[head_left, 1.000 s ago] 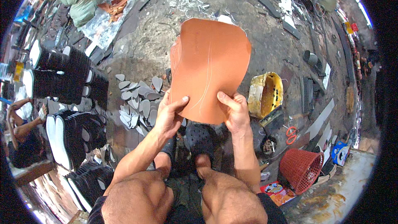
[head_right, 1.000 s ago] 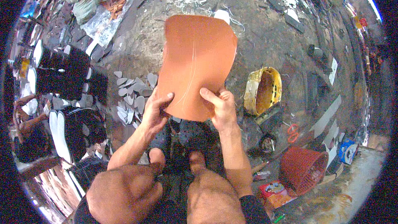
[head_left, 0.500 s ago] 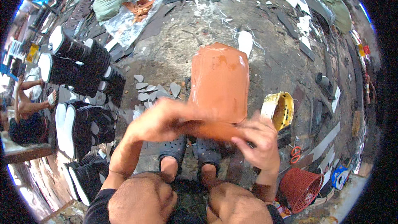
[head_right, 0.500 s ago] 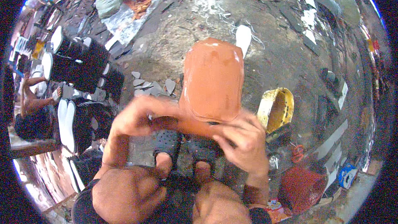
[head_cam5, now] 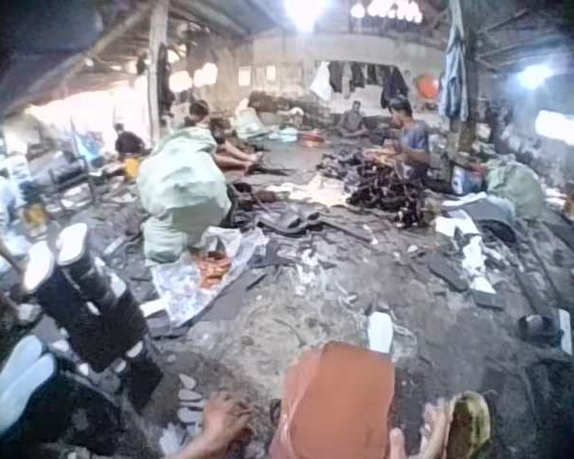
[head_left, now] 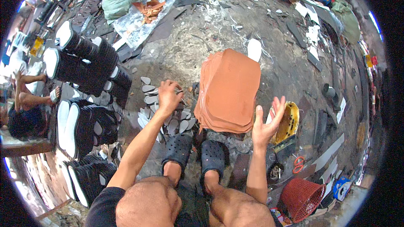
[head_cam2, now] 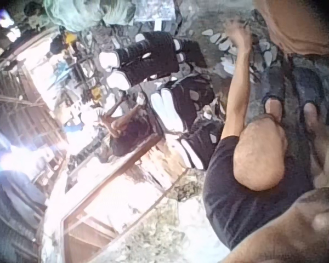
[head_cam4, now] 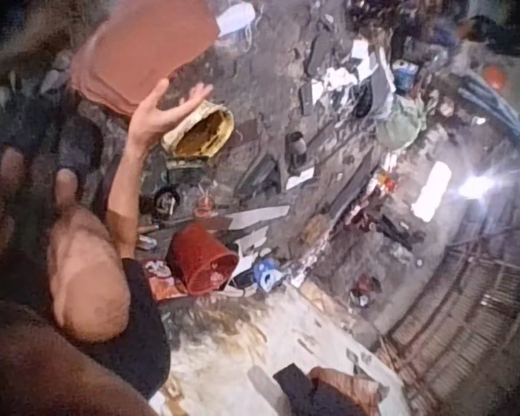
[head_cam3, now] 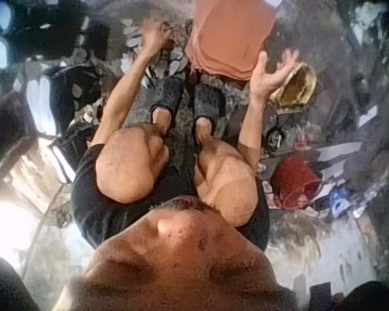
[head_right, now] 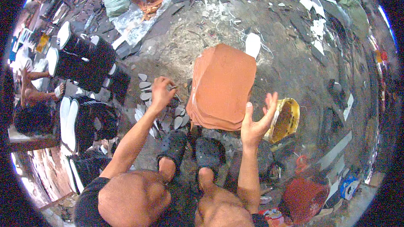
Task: The person sits on the floor and applies a yellowish substance from a yellow container onto rectangular brown leather pieces using a brush. The person repeatedly dips the brush into the container and spreads the substance across the surface of each piece, then stacks the treated pieces. The person also handles a red basket and a knife.
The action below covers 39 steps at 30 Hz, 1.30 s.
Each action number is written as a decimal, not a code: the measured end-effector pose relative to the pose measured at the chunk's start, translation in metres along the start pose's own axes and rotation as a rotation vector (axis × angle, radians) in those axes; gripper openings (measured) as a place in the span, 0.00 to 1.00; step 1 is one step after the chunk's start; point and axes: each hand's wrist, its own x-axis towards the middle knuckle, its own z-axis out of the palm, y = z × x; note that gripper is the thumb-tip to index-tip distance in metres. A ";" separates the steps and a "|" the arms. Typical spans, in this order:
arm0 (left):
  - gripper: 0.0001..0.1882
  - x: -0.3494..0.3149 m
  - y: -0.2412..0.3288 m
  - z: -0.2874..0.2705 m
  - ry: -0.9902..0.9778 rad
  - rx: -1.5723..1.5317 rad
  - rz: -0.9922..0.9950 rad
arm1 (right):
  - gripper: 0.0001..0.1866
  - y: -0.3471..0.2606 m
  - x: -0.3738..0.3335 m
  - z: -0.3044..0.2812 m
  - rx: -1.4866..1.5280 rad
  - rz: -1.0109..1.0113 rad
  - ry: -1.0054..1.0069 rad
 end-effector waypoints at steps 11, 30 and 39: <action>0.12 -0.064 0.102 -0.121 -0.163 -1.009 0.127 | 0.11 -0.028 -0.040 0.072 0.726 0.716 -0.738; 0.25 -0.094 0.123 -0.077 -0.457 -1.011 -0.298 | 0.13 -0.053 -0.038 0.005 0.211 0.042 -0.872; 0.09 -0.067 0.165 -0.049 -0.473 -1.324 -0.488 | 0.15 0.048 0.021 -0.031 -0.284 -0.375 -0.471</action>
